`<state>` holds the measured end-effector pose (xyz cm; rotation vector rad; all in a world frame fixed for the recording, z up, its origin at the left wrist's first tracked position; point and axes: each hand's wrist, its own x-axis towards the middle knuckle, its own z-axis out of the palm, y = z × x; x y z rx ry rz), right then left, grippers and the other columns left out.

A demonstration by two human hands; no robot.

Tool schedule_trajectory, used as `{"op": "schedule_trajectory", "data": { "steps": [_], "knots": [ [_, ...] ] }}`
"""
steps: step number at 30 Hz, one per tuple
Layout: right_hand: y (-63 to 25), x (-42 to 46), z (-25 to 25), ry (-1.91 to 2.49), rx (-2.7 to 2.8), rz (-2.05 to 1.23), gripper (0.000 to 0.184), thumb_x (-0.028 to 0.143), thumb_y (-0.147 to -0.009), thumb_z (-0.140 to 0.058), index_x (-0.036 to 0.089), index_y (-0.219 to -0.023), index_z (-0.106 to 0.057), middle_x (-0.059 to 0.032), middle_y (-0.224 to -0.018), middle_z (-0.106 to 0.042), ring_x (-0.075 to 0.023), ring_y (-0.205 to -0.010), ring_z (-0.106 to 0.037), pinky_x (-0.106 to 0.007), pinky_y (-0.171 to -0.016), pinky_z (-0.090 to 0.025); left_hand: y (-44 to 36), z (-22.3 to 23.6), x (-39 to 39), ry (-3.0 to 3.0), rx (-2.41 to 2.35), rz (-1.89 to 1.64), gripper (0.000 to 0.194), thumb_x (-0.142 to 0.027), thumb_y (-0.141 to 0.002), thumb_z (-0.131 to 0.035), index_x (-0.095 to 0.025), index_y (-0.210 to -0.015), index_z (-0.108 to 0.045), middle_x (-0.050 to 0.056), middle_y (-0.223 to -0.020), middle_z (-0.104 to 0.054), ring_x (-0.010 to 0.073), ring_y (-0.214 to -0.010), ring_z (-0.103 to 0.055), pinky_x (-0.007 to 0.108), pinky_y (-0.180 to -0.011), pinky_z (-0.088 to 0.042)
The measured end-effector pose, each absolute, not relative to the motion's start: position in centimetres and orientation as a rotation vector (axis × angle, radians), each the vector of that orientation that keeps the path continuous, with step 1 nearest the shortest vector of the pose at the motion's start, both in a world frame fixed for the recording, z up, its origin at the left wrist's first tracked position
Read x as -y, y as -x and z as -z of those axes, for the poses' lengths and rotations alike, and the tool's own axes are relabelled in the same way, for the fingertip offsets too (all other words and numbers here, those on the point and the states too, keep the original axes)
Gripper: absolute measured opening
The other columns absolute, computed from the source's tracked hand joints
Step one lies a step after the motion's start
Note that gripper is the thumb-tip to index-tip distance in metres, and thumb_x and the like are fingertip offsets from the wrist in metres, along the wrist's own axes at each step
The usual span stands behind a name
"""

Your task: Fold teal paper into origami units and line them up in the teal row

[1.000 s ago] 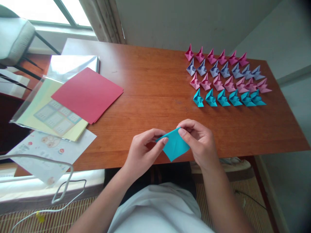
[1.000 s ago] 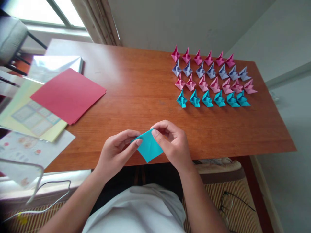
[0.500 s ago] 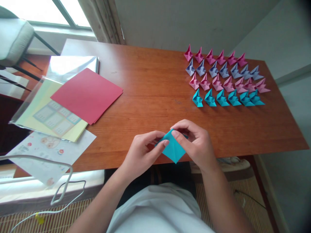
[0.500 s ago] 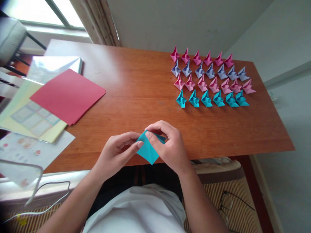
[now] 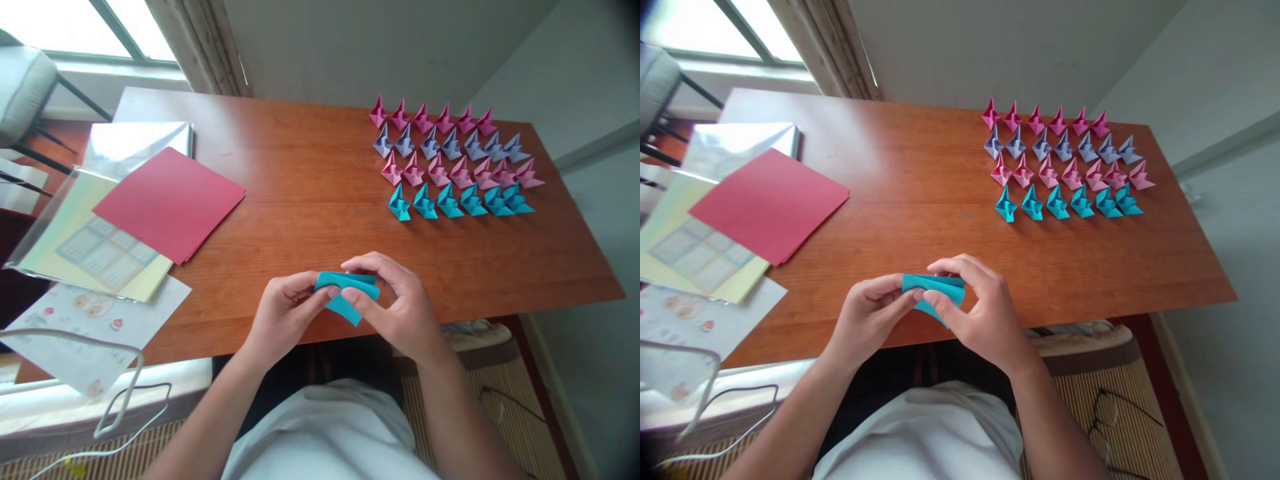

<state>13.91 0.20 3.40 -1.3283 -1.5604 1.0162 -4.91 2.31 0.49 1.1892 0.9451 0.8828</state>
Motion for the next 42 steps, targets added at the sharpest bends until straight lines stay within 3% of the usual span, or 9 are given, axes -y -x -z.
{"op": "schedule_trajectory", "data": {
  "steps": [17,23,42],
  "knots": [
    [-13.4,-0.7,-4.5,1.31,1.668,-0.96,0.004,0.022,-0.094,-0.067,0.023,-0.096,-0.07,-0.0001,-0.091,-0.071,-0.0147,-0.085,-0.066,-0.028,-0.076,-0.05,5.3,-0.2,-2.3,-1.371,-0.98,-0.93,0.014,-0.022,-0.087,-0.075,-0.017,-0.074,-0.077,-0.002,-0.062,-0.065,0.0084,-0.056,-0.052,0.016,-0.054,-0.044],
    [-13.0,-0.7,-4.6,1.339,1.677,-0.9,0.006,0.022,-0.094,-0.065,0.024,-0.09,-0.069,-0.0001,-0.087,-0.071,-0.0155,-0.081,-0.066,-0.029,-0.073,-0.05,5.3,0.0,-2.3,-1.375,-1.004,-0.904,0.017,-0.029,-0.089,-0.074,-0.016,-0.078,-0.078,0.001,-0.067,-0.069,0.0118,-0.06,-0.057,0.02,-0.059,-0.048],
    [-13.8,-0.7,-4.0,1.356,1.559,-0.982,0.007,0.026,-0.093,-0.07,0.023,-0.087,-0.071,0.0,-0.084,-0.071,-0.0158,-0.079,-0.065,-0.03,-0.073,-0.05,5.2,-0.1,-2.3,-1.361,-1.095,-0.961,0.018,-0.031,-0.086,-0.077,-0.017,-0.075,-0.079,0.0,-0.061,-0.066,0.0103,-0.056,-0.054,0.019,-0.053,-0.046]
  ]
}}
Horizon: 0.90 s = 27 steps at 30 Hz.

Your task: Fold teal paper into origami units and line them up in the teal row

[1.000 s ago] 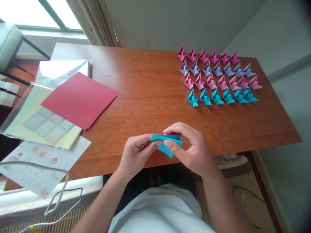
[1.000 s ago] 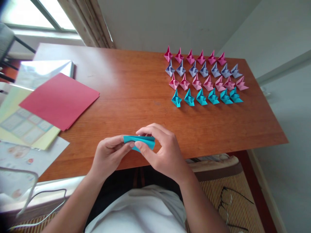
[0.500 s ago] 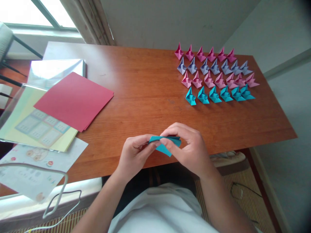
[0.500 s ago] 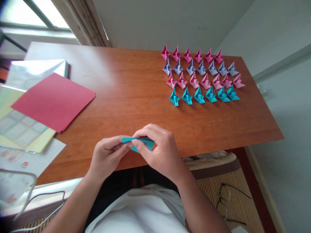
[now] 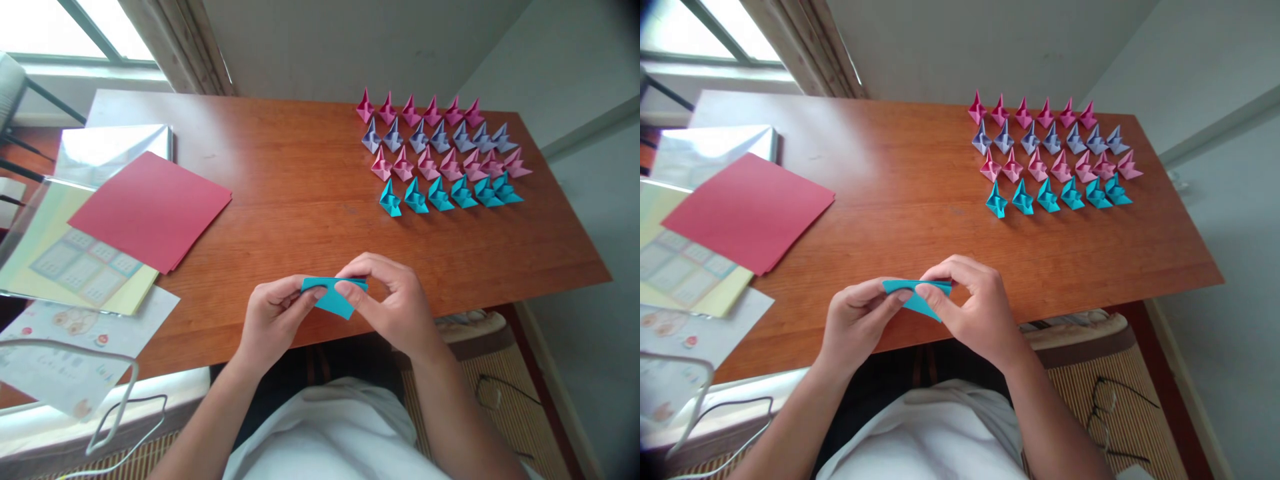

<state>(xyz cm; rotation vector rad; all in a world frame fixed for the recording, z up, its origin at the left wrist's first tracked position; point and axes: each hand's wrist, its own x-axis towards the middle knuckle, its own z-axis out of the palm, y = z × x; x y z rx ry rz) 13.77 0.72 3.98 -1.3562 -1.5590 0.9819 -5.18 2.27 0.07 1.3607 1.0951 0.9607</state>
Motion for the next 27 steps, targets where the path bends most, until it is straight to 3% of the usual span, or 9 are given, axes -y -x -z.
{"op": "schedule_trajectory", "data": {
  "steps": [19,27],
  "knots": [
    [-14.6,-0.5,-3.1,1.451,1.462,-0.96,0.02,0.034,-0.095,-0.068,0.023,-0.079,-0.071,-0.0017,-0.078,-0.07,-0.0173,-0.075,-0.065,-0.031,-0.069,-0.051,5.0,-0.3,-2.1,-1.213,-1.106,-0.903,0.029,-0.043,-0.088,-0.074,-0.015,-0.08,-0.079,0.002,-0.067,-0.069,0.0124,-0.058,-0.059,0.021,-0.054,-0.049],
    [-15.0,-0.5,-3.3,1.467,1.498,-1.015,0.017,0.033,-0.093,-0.069,0.023,-0.081,-0.073,-0.002,-0.081,-0.072,-0.0179,-0.077,-0.066,-0.032,-0.071,-0.051,4.8,-0.1,-2.1,-1.058,-1.221,-1.086,0.026,-0.043,-0.083,-0.08,-0.017,-0.083,-0.078,0.004,-0.077,-0.075,0.0145,-0.067,-0.065,0.021,-0.06,-0.053]
  ]
}}
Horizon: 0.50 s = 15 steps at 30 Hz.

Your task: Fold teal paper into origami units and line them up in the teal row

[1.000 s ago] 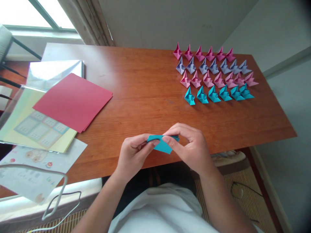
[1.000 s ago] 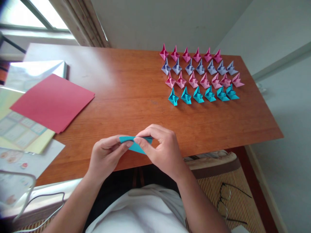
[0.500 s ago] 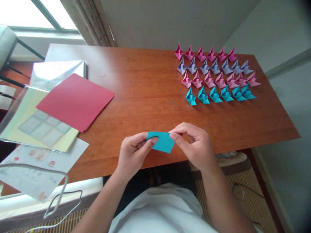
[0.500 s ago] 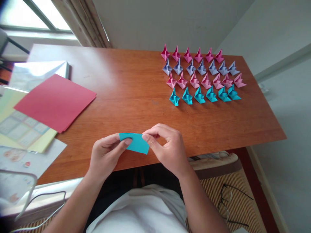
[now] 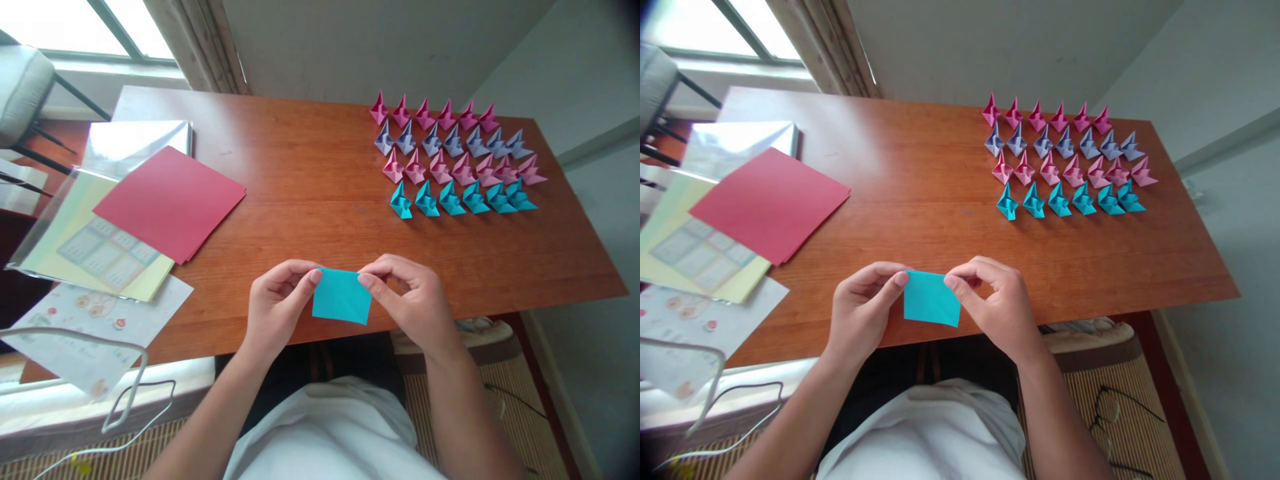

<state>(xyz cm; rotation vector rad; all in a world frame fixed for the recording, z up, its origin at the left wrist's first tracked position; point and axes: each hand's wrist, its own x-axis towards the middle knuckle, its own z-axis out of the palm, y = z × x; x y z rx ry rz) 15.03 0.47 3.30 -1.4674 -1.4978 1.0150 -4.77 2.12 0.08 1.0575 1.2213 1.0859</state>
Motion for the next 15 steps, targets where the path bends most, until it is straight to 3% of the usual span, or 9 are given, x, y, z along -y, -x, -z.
{"op": "schedule_trajectory", "data": {
  "steps": [11,15],
  "knots": [
    [-14.5,0.1,-2.1,1.469,1.357,-1.123,0.014,0.036,-0.091,-0.072,0.022,-0.087,-0.073,-0.0007,-0.08,-0.072,-0.0164,-0.073,-0.067,-0.028,-0.068,-0.054,4.1,-0.2,-2.3,-0.836,-1.127,-1.143,0.024,-0.04,-0.086,-0.078,-0.018,-0.081,-0.07,-0.002,-0.071,-0.065,0.0084,-0.06,-0.054,0.018,-0.055,-0.045],
    [-14.3,0.1,-1.8,1.491,1.248,-1.038,0.017,0.037,-0.091,-0.072,0.022,-0.085,-0.072,-0.0007,-0.078,-0.071,-0.0159,-0.071,-0.065,-0.028,-0.067,-0.053,4.3,-1.0,-2.5,-0.895,-1.068,-1.022,0.028,-0.042,-0.085,-0.079,-0.017,-0.079,-0.069,-0.002,-0.071,-0.066,0.0082,-0.062,-0.058,0.017,-0.059,-0.049]
  ]
}}
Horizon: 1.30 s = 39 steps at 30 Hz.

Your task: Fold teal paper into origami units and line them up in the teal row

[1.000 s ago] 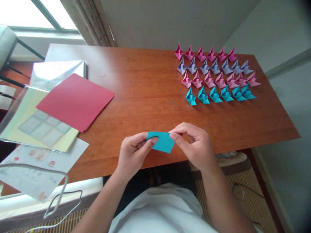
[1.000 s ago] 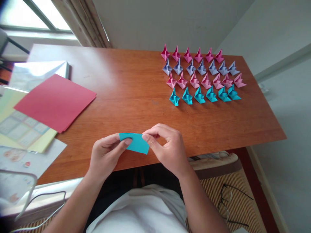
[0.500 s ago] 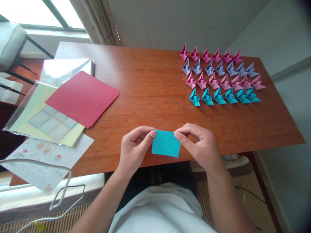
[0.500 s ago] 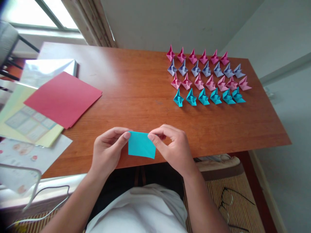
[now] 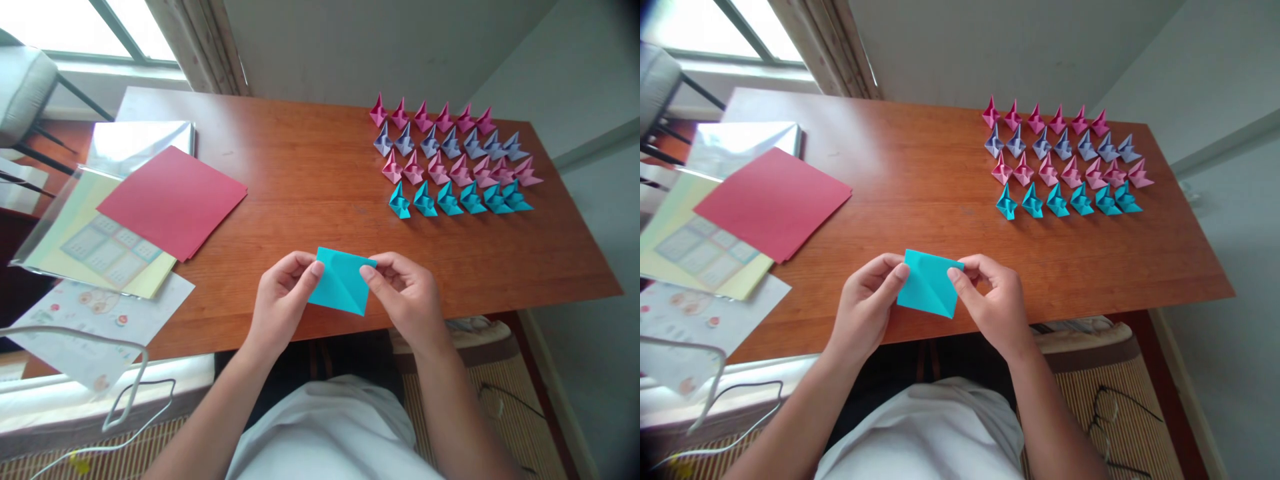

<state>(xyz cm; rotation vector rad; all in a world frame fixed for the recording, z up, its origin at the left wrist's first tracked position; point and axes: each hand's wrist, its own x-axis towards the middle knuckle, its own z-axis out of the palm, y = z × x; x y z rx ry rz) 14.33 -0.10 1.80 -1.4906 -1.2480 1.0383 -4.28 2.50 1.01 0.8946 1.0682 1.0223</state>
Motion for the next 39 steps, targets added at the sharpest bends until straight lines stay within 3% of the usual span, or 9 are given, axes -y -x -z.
{"op": "schedule_trajectory", "data": {
  "steps": [5,14,22,26,29,31,34,39],
  "knots": [
    [-14.1,-0.1,-1.7,1.462,1.123,-0.996,0.015,0.037,-0.091,-0.073,0.023,-0.087,-0.071,0.0015,-0.077,-0.071,-0.0137,-0.07,-0.064,-0.024,-0.063,-0.052,4.8,-1.5,-2.3,-1.015,-1.074,-0.764,0.029,-0.041,-0.085,-0.079,-0.014,-0.078,-0.07,0.001,-0.065,-0.072,0.0106,-0.058,-0.065,0.018,-0.055,-0.053],
    [-14.6,-0.4,-1.2,1.434,1.163,-1.211,0.013,0.034,-0.089,-0.076,0.024,-0.091,-0.068,0.0016,-0.08,-0.07,-0.0151,-0.074,-0.065,-0.026,-0.067,-0.054,5.6,-1.2,-2.9,-1.085,-1.116,-0.843,0.028,-0.041,-0.093,-0.069,-0.014,-0.094,-0.074,-0.001,-0.064,-0.071,0.0088,-0.057,-0.066,0.013,-0.051,-0.049],
    [-15.5,-2.4,-1.8,1.408,1.362,-1.333,0.019,0.041,-0.092,-0.071,0.023,-0.097,-0.073,-0.0015,-0.094,-0.075,-0.018,-0.087,-0.069,-0.028,-0.074,-0.054,6.5,-1.3,-3.5,-1.37,-1.037,-0.677,0.031,-0.04,-0.1,-0.058,-0.015,-0.086,-0.07,0.001,-0.066,-0.071,0.0102,-0.059,-0.067,0.016,-0.054,-0.052],
    [-14.9,-4.4,-1.6,1.354,1.447,-1.342,0.017,0.037,-0.095,-0.066,0.022,-0.089,-0.072,0.0003,-0.085,-0.073,-0.0158,-0.079,-0.067,-0.026,-0.067,-0.052,6.7,-1.4,-3.9,-1.512,-1.04,-0.613,0.031,-0.038,-0.102,-0.054,-0.016,-0.086,-0.07,0.0,-0.066,-0.071,0.0111,-0.059,-0.068,0.018,-0.058,-0.055],
    [-14.5,-5.9,-1.2,1.383,1.553,-1.246,0.016,0.032,-0.094,-0.066,0.02,-0.084,-0.072,0.0002,-0.079,-0.073,-0.0157,-0.073,-0.066,-0.027,-0.063,-0.05,6.8,-1.1,-4.2,-1.696,-1.182,-0.66,0.028,-0.037,-0.103,-0.052,-0.017,-0.1,-0.072,0.0,-0.071,-0.072,0.0122,-0.06,-0.069,0.02,-0.058,-0.054],
    [-14.3,-6.8,-1.0,1.424,1.655,-1.088,0.016,0.029,-0.093,-0.066,0.02,-0.082,-0.073,-0.0004,-0.079,-0.074,-0.016,-0.072,-0.066,-0.028,-0.063,-0.049,6.9,-0.8,-4.4,-1.912,-1.376,-0.732,0.025,-0.033,-0.102,-0.053,-0.018,-0.111,-0.071,0.003,-0.088,-0.077,0.0156,-0.072,-0.072,0.024,-0.065,-0.057],
    [-13.8,-8.0,-0.5,1.468,1.824,-0.82,0.015,0.024,-0.093,-0.067,0.02,-0.08,-0.074,-0.0015,-0.082,-0.076,-0.0162,-0.073,-0.066,-0.029,-0.066,-0.047,6.6,-0.6,-4.2,-2.317,-1.547,-0.809,0.027,-0.022,-0.099,-0.054,-0.017,-0.122,-0.068,0.01,-0.118,-0.074,0.0243,-0.103,-0.072,0.036,-0.089,-0.059],
    [-13.1,-9.4,0.3,1.53,2.031,-0.582,0.015,0.019,-0.092,-0.068,0.02,-0.077,-0.072,-0.0026,-0.078,-0.071,-0.018,-0.076,-0.063,-0.032,-0.072,-0.046,5.2,-0.2,-3.0,-2.815,-1.172,-0.619,0.035,-0.012,-0.097,-0.05,-0.006,-0.128,-0.066,0.019,-0.138,-0.066,0.0317,-0.132,-0.061,0.044,-0.11,-0.051]
  ]
}}
